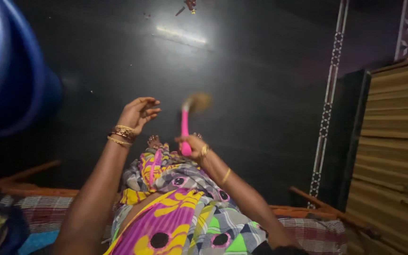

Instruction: The person sweeps the floor with a handheld broom, moving around a sewing machine table and a bed while gathering small debris.

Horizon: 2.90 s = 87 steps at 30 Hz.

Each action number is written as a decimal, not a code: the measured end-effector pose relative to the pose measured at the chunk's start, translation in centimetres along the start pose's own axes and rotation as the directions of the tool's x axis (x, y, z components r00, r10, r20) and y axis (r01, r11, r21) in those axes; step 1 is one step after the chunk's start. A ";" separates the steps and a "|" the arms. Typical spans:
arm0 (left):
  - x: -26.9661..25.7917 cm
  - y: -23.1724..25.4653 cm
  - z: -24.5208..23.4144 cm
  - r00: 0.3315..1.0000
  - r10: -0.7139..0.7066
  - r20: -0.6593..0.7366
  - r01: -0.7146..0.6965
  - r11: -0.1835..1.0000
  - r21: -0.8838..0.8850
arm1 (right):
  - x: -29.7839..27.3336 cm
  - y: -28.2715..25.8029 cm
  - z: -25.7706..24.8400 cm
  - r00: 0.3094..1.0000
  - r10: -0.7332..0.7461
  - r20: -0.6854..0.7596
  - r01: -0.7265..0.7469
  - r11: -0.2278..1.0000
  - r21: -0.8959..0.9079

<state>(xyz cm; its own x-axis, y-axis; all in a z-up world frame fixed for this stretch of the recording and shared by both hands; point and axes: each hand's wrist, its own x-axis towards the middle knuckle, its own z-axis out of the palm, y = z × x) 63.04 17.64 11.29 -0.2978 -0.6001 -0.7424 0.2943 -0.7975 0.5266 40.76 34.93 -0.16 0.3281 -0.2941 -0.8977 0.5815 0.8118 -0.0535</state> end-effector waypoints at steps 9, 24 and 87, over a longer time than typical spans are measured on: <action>-1.1 3.8 -5.8 1.000 0.014 0.021 -0.013 0.999 -0.035 | -5.7 -4.5 -3.2 0.943 -0.319 -0.090 0.286 0.920 -0.269; -2.0 4.2 -11.2 0.999 -0.018 -0.027 0.017 0.998 -0.067 | -3.9 6.9 0.3 0.949 0.195 -0.249 -0.089 0.919 0.383; -14.4 1.6 -18.3 0.914 0.209 -0.346 -0.287 0.939 -0.188 | -1.8 -1.2 5.1 0.938 -0.342 -0.046 -0.223 -0.500 -0.837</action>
<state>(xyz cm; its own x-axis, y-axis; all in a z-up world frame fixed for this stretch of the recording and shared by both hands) 84.37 26.18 15.26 0.1038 -0.6945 -0.7120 0.5329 -0.5656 0.6294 43.25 31.87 3.80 0.0746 -0.5307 -0.8443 -0.9869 0.0823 -0.1389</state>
